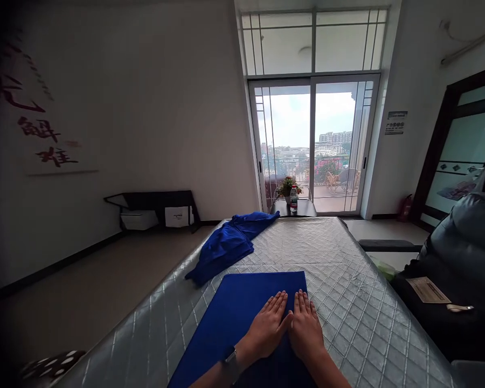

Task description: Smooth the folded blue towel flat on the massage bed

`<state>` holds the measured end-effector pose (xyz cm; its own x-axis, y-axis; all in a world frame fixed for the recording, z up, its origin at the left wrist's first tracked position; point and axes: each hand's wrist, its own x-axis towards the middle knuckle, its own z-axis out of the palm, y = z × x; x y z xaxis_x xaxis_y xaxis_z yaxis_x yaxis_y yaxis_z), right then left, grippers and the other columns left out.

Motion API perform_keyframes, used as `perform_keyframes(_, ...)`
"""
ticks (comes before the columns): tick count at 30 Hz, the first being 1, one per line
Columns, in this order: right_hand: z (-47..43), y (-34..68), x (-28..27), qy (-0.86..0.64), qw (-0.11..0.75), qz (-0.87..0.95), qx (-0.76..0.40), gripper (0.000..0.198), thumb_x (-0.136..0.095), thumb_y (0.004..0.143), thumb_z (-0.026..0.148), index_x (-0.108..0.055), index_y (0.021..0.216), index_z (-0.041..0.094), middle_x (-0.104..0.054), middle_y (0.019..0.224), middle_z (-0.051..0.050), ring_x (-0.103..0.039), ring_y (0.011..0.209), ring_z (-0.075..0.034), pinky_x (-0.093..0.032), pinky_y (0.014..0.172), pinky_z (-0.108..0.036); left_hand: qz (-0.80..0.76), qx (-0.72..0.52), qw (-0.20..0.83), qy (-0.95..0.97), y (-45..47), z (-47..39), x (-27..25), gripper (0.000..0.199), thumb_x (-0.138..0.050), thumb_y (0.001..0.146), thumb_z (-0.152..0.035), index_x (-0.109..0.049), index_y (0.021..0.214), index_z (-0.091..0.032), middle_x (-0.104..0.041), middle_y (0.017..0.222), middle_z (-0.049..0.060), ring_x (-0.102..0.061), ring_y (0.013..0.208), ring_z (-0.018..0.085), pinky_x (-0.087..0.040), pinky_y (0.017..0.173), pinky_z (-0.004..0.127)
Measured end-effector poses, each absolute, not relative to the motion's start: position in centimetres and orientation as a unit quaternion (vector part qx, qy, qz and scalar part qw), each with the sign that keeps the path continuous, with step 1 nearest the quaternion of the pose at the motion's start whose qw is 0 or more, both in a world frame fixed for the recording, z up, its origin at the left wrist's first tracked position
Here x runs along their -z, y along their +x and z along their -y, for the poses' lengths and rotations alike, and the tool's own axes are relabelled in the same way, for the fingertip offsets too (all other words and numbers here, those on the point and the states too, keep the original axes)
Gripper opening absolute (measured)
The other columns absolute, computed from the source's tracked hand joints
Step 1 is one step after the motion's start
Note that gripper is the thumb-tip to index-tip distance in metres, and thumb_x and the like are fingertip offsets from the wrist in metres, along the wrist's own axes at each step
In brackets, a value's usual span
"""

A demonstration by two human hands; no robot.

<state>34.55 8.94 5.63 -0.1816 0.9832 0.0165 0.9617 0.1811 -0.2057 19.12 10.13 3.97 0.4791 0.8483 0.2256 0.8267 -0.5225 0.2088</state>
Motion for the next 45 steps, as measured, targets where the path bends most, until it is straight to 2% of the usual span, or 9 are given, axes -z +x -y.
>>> perform_keyframes(8,-8.9,34.3,-5.9,-0.645,0.08,0.756,-0.079,0.065,-0.018,0.101,0.034,-0.023,0.158,0.004,-0.018,0.167,-0.013,-0.015,0.155,-0.021,-0.014,0.127,-0.042,-0.584,-0.112,0.015,0.804,10.5,-9.6,-3.6,0.075,-0.02,0.104,-0.062,-0.025,0.161,-0.014,-0.029,0.166,0.014,-0.025,0.154,0.029,-0.031,0.124,0.052)
perform_keyframes(21,-9.2,34.4,-5.2,-0.641,0.084,0.76,-0.071,0.067,-0.015,0.101,0.038,-0.024,0.159,0.004,-0.02,0.168,-0.012,-0.015,0.155,-0.02,-0.015,0.127,-0.041,-0.66,-0.127,0.05,0.739,5.1,-9.6,-4.4,0.089,-0.016,0.099,-0.071,-0.027,0.159,-0.007,-0.024,0.167,0.016,-0.02,0.155,0.03,-0.023,0.127,0.05)
perform_keyframes(28,-11.6,36.3,-6.3,-0.632,0.087,0.766,-0.081,0.069,-0.015,0.102,0.041,-0.027,0.158,0.003,-0.025,0.167,-0.012,-0.018,0.155,-0.019,-0.019,0.126,-0.037,-0.7,-0.158,0.012,0.696,0.1,-12.1,-2.1,0.092,-0.013,0.098,-0.072,-0.034,0.156,-0.003,-0.033,0.163,0.023,-0.03,0.152,0.034,-0.03,0.122,0.052)
perform_keyframes(35,-15.2,34.6,-8.6,-0.629,0.081,0.771,-0.048,0.066,-0.02,0.102,0.038,-0.029,0.157,0.002,-0.021,0.167,-0.014,-0.014,0.156,-0.02,-0.014,0.126,-0.037,-0.702,-0.166,0.006,0.692,-0.2,-12.4,-1.7,0.096,-0.014,0.096,-0.075,-0.037,0.155,-0.003,-0.036,0.162,0.023,-0.033,0.151,0.035,-0.031,0.122,0.052)
perform_keyframes(42,-17.1,33.6,-6.5,-0.644,0.095,0.757,-0.054,0.067,-0.021,0.102,0.038,-0.027,0.157,0.001,-0.022,0.167,-0.014,-0.016,0.155,-0.02,-0.014,0.126,-0.037,-0.693,-0.165,-0.005,0.701,-0.5,-12.8,-1.2,0.091,-0.017,0.098,-0.072,-0.04,0.153,-0.003,-0.038,0.16,0.023,-0.036,0.149,0.035,-0.034,0.121,0.053)
perform_keyframes(45,-17.5,33.9,-5.7,-0.649,0.097,0.753,-0.054,0.067,-0.02,0.102,0.038,-0.027,0.158,0.002,-0.023,0.167,-0.013,-0.016,0.155,-0.02,-0.013,0.126,-0.037,-0.699,-0.157,0.01,0.697,-0.4,-12.8,-1.6,0.094,-0.017,0.098,-0.072,-0.037,0.153,0.001,-0.034,0.161,0.024,-0.033,0.15,0.034,-0.031,0.123,0.051)
